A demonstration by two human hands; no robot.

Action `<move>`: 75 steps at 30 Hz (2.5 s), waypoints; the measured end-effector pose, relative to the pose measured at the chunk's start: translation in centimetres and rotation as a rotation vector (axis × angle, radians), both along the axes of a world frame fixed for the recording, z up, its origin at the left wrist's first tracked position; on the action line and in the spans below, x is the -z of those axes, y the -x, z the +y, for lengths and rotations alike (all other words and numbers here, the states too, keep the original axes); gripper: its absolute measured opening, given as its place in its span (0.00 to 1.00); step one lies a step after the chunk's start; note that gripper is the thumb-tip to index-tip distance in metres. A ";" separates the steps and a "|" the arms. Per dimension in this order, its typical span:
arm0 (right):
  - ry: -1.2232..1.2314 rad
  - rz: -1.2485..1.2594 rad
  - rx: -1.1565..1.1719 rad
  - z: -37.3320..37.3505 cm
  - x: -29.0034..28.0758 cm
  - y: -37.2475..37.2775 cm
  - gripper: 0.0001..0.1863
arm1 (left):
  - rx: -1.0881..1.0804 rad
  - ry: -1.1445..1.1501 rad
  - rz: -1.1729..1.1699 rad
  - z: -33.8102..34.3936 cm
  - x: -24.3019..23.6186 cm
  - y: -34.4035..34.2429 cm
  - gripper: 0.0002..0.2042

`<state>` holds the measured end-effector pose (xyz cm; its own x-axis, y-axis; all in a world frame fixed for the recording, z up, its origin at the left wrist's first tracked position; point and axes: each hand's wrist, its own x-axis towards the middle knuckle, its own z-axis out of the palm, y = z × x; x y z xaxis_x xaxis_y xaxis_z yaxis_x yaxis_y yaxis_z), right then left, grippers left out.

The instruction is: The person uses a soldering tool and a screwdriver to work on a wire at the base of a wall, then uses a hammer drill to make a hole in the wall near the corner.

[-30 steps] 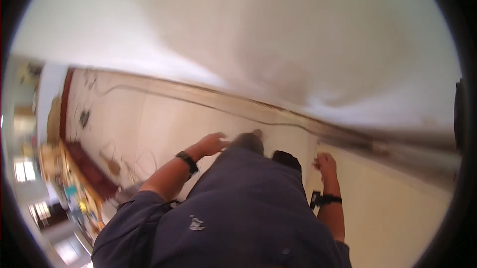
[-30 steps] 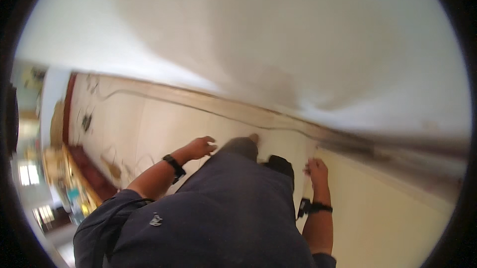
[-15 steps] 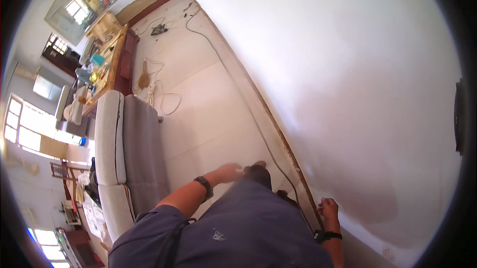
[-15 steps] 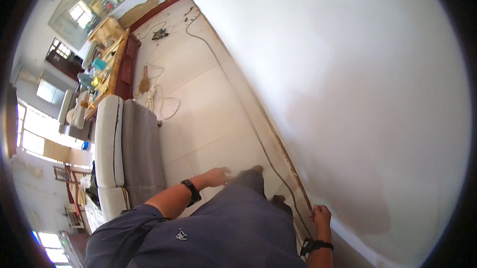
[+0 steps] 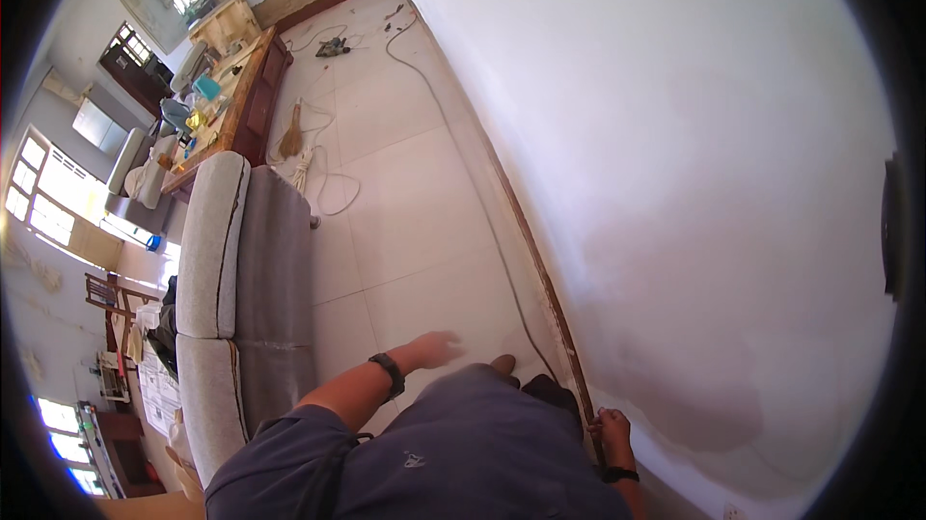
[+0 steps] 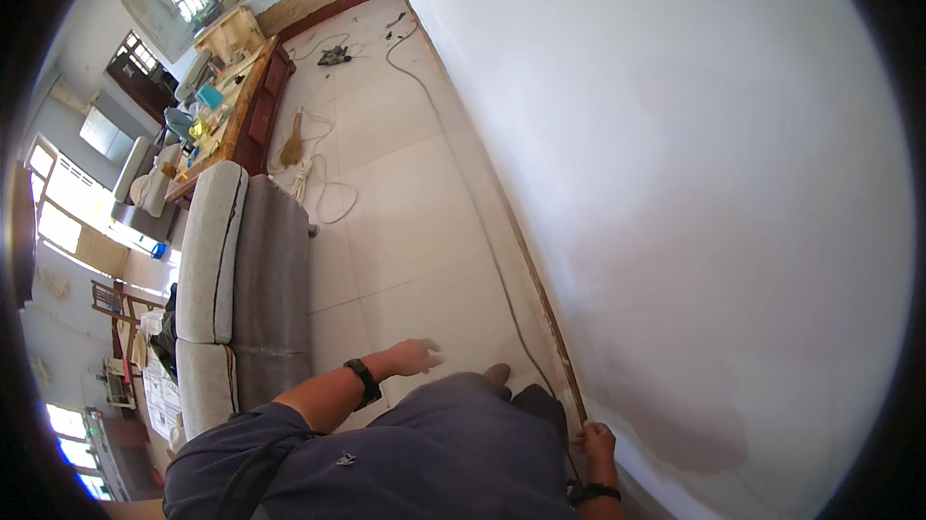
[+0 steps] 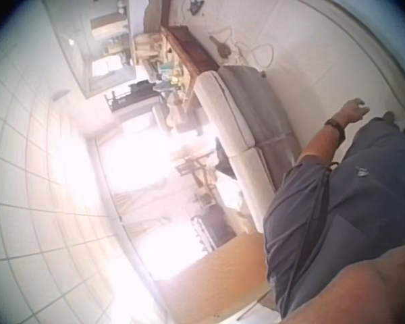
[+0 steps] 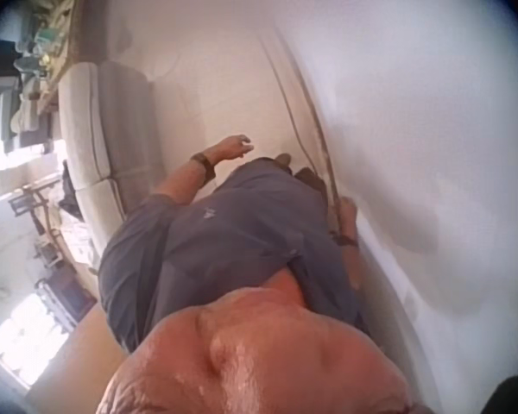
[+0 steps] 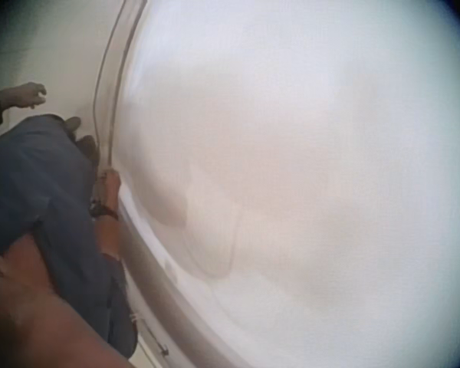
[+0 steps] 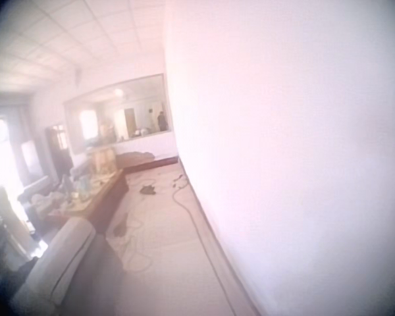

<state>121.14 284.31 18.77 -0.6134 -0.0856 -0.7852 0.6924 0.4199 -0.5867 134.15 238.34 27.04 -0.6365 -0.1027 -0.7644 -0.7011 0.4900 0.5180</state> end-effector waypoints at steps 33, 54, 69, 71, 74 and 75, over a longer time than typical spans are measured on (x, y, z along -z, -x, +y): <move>-0.026 -0.060 0.095 -0.7 -1.6 1.2 0.12 | 0.134 0.002 0.023 0.9 1.4 1.9 0.31; 0.008 -0.101 0.061 -5.6 -3.4 -0.3 0.12 | 0.073 0.020 -0.031 -2.2 0.4 -0.2 0.29; -0.039 -0.036 0.105 -3.6 -2.6 0.3 0.12 | 0.095 -0.048 0.019 -1.9 1.8 1.5 0.28; -0.032 -0.048 0.135 -2.8 -2.2 -0.5 0.12 | 0.095 -0.056 0.030 -1.7 2.3 1.5 0.27; -0.100 -0.040 0.051 -2.2 -2.4 -1.0 0.12 | 0.044 -0.076 -0.003 -1.4 2.7 1.8 0.27; -0.092 -0.068 0.053 -2.3 -2.4 -1.1 0.12 | 0.046 -0.083 0.019 -1.5 2.7 1.9 0.27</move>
<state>122.24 282.03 21.13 -0.5603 0.0200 -0.8281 0.7517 0.4320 -0.4982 132.28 236.83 24.34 -0.6537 -0.0101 -0.7567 -0.6684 0.4765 0.5711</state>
